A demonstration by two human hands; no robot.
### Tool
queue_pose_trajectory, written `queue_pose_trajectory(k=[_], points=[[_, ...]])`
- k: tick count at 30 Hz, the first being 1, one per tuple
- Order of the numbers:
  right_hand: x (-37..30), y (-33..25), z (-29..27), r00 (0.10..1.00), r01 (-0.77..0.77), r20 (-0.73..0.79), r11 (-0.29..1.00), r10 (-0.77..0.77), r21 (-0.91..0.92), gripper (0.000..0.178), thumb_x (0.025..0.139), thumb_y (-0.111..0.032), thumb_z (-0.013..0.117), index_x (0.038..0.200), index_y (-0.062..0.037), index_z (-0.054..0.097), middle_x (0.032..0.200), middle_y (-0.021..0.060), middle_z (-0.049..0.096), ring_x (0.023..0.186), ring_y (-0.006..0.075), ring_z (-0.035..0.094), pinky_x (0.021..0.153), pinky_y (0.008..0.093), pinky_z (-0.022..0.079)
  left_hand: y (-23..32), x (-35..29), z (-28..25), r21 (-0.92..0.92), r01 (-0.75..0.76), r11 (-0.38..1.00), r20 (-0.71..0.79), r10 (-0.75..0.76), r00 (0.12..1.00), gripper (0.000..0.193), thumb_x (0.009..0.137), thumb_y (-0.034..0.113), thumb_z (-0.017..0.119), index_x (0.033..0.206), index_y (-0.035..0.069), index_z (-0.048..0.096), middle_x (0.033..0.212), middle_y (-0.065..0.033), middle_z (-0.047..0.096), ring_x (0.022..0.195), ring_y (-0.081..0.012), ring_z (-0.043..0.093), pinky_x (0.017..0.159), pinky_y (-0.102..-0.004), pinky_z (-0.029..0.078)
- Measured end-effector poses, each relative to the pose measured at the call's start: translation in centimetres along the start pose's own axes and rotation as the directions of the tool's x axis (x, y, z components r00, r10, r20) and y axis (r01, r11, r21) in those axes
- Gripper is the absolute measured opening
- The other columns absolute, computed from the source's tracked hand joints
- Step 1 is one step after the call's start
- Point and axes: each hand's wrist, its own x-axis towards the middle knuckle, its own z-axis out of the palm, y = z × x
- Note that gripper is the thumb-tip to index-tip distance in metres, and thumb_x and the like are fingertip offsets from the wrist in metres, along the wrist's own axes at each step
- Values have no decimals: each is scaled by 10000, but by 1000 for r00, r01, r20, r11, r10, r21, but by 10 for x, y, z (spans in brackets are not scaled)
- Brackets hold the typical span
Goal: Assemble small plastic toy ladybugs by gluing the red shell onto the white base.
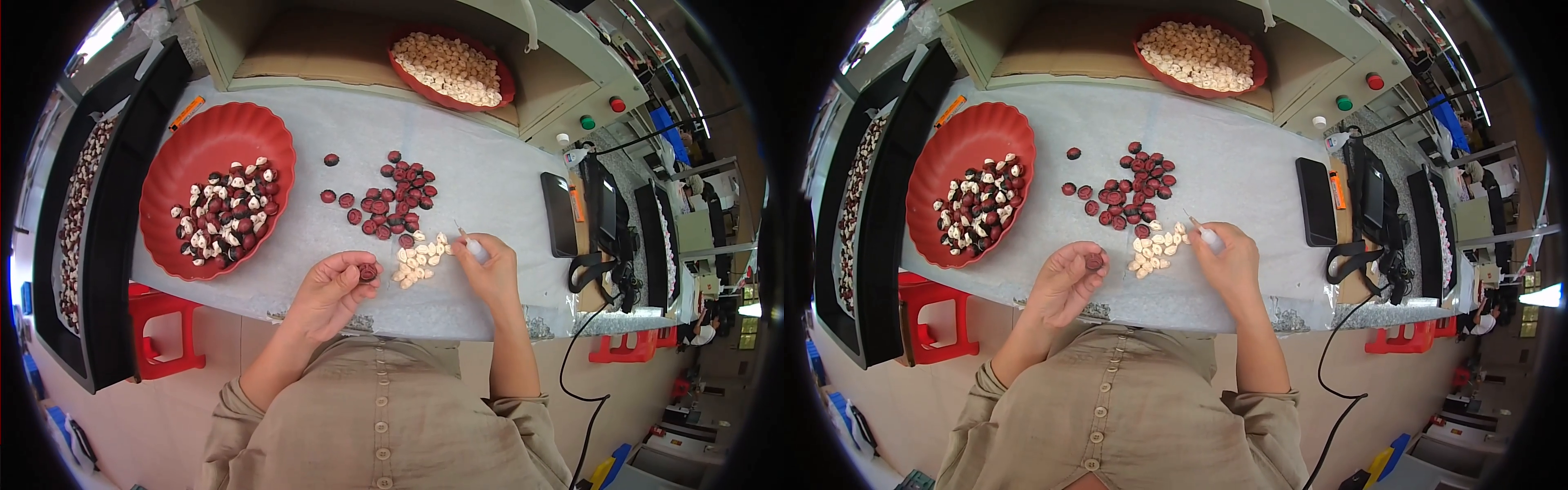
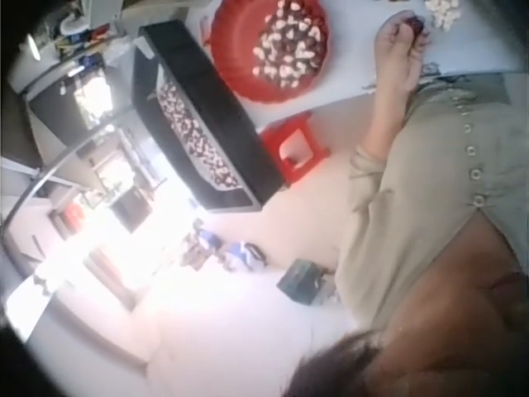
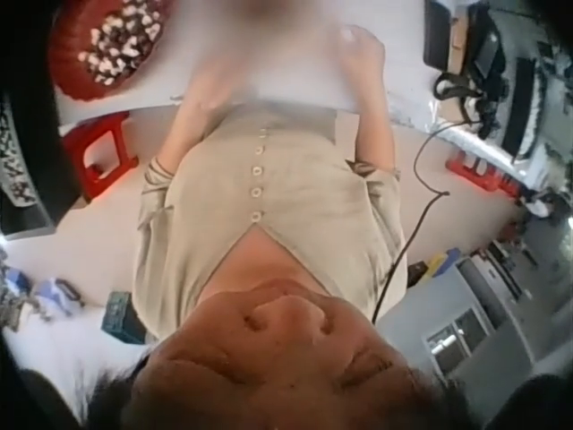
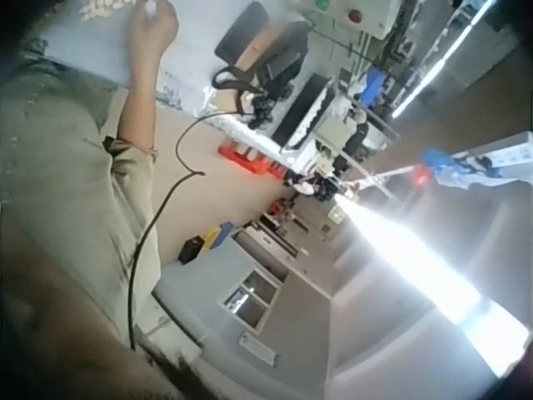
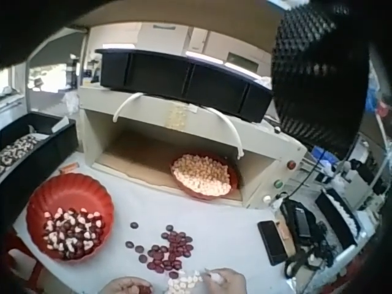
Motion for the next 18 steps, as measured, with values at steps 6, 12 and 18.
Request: queue_pose_trajectory(k=[6, 12, 18], points=[[-4, -9, -3, 992, 31, 119, 997, -39, 67, 153, 657, -113, 639, 786, -34, 615, 731, 93, 580, 686, 233, 564, 606, 281, 427, 1, -1, 1, 9, 13, 1000, -1, -13, 1000, 232, 812, 109, 517, 1007, -17, 515, 930, -122, 573, 801, -149, 570, 688, -237, 491], [1, -9, 0, 992, 103, 80, 993, -98, -59, 139, 651, -102, 625, 777, -45, 615, 771, 90, 580, 691, 250, 564, 611, 295, 436, 1, -1, 1, 11, 20, 1000, 8, -20, 1000, 233, 815, 108, 510, 1013, -16, 513, 930, -121, 573, 796, -148, 573, 688, -238, 492], [9, -15, -28, 947, 119, 315, 978, -60, -170, 154, 629, -100, 589, 770, -44, 615, 764, 103, 579, 707, 273, 562, 612, 316, 436, 1, -1, 0, -4, 23, 1000, 17, -23, 1000, 228, 819, 104, 504, 1012, -17, 515, 925, -121, 575, 797, -149, 573, 684, -241, 490]])
